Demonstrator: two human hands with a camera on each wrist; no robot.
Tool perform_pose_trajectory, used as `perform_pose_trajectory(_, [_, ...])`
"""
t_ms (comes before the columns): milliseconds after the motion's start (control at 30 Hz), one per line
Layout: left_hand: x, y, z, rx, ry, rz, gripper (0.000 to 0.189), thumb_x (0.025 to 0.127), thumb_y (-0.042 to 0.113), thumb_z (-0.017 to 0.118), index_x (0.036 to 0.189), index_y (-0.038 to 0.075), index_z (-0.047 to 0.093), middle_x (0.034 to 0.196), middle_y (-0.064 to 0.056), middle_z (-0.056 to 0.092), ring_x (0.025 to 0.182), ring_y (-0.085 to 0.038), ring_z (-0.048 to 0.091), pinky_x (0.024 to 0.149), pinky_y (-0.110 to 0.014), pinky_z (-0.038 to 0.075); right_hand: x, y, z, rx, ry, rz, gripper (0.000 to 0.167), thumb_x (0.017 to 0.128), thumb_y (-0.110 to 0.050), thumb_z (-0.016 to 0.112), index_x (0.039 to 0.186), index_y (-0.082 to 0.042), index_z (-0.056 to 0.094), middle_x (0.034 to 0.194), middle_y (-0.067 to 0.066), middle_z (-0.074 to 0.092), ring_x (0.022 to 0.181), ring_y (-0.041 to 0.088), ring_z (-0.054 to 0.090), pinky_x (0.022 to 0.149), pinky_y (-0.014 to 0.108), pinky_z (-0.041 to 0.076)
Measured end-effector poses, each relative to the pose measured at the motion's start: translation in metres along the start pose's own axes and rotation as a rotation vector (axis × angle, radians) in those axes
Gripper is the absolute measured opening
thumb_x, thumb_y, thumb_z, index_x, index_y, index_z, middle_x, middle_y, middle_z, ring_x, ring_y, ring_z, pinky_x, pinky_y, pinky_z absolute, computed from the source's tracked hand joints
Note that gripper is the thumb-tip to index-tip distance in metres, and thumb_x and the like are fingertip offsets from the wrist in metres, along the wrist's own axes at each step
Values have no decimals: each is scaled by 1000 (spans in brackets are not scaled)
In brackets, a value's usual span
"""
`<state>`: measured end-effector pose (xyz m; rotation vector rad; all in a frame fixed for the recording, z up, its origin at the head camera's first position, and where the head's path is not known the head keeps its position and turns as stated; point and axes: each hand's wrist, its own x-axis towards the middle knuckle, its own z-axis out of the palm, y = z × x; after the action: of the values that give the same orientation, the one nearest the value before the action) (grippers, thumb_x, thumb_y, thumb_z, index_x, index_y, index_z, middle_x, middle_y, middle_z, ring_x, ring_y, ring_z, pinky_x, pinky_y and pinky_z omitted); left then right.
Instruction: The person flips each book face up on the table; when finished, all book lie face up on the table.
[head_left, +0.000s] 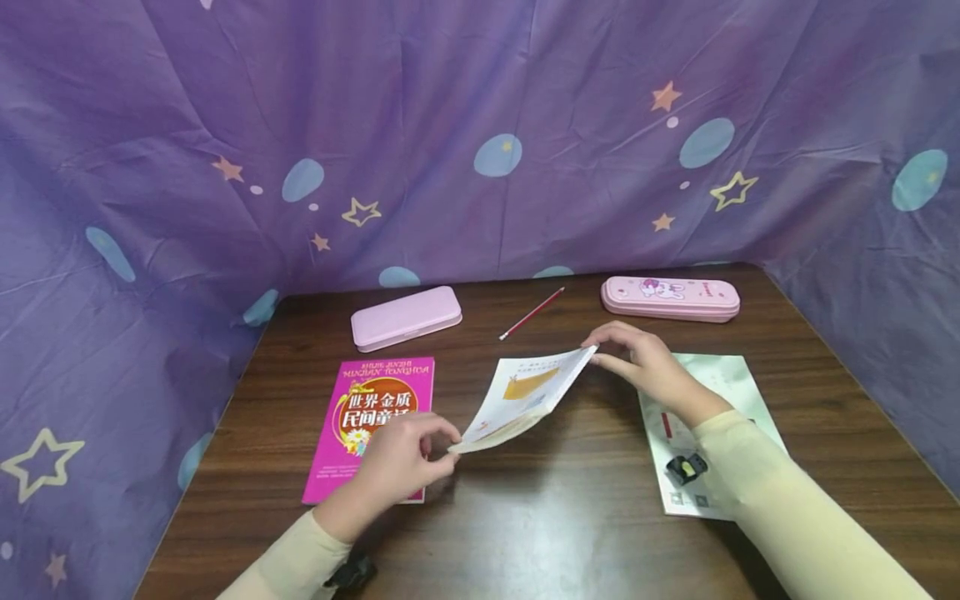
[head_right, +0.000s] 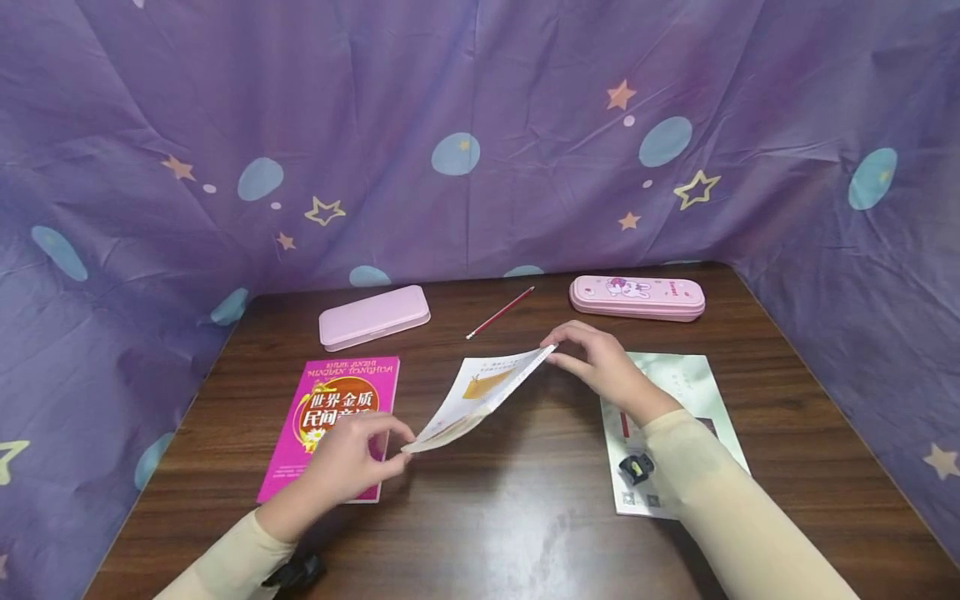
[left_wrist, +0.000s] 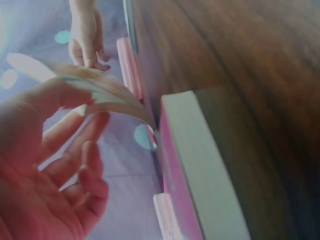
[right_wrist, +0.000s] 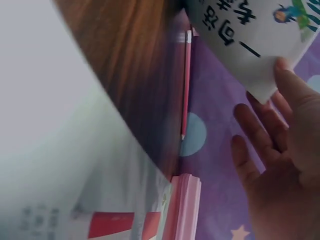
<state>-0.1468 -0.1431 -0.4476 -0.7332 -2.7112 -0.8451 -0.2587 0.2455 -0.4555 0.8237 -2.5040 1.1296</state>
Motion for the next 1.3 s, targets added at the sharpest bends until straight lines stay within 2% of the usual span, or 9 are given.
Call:
perform_pose_trajectory(167, [5,-1,-5,-36,173,71,19,74,15,85,90,21,76,66,6,59,60,-15,55,58,-19,40,4,-9,-5,64,73,4,23,91,-1,74,111,-13,75,112,3,73,92,8,62,76,19,50])
perform_pose_trajectory(300, [8,-4,-5,-87,305,150,18,74,9,83,89,16,76,78,4,69,60,-13,56,57,-21,44,4,-17,-9,126,77,14,22,92,6,70,110,-5,74,112,11,72,98,3,61,76,18,49])
perform_pose_trajectory(400, [9,-4,-5,-155,376,171,17,75,6,82,90,14,76,87,2,73,60,-11,54,53,-21,45,4,-30,-13,158,87,56,18,92,8,69,108,2,72,108,13,71,95,0,60,75,19,50])
perform_pose_trajectory(533, [11,-2,-8,-231,421,152,19,78,5,80,94,13,77,83,3,70,57,-14,52,50,-16,42,6,-33,-17,197,101,117,14,94,5,69,107,2,71,102,1,70,88,4,61,73,19,50])
perform_pose_trajectory(633, [11,0,-10,-262,426,139,20,79,5,81,96,13,77,82,3,71,57,-17,53,50,-15,41,7,-27,-20,194,105,169,14,96,-1,69,109,-2,73,100,-10,69,85,6,61,73,19,49])
perform_pose_trajectory(733, [11,2,-11,-278,433,139,21,79,4,82,98,12,78,83,2,71,57,-18,54,50,-17,43,6,-24,-22,194,100,219,15,98,-8,68,113,-6,73,99,-14,70,84,7,62,73,19,49])
perform_pose_trajectory(933, [13,2,-9,-288,418,142,23,82,3,81,103,12,75,83,2,71,58,-15,55,49,-23,45,5,-23,-22,185,84,274,19,99,-20,70,116,-12,72,103,-2,72,85,10,63,74,21,51])
perform_pose_trajectory(1100, [11,0,-7,-259,353,114,19,82,5,82,98,13,77,78,5,67,57,-15,55,50,-24,46,4,-20,-20,69,27,288,20,98,-28,72,114,-16,72,101,3,71,83,15,63,74,25,51])
perform_pose_trajectory(1300, [9,1,-4,-241,208,-33,20,79,5,84,96,15,77,73,7,66,61,-11,55,54,-21,47,1,-10,-17,15,-110,274,26,93,-18,76,119,-16,71,100,4,72,86,16,62,77,33,50])
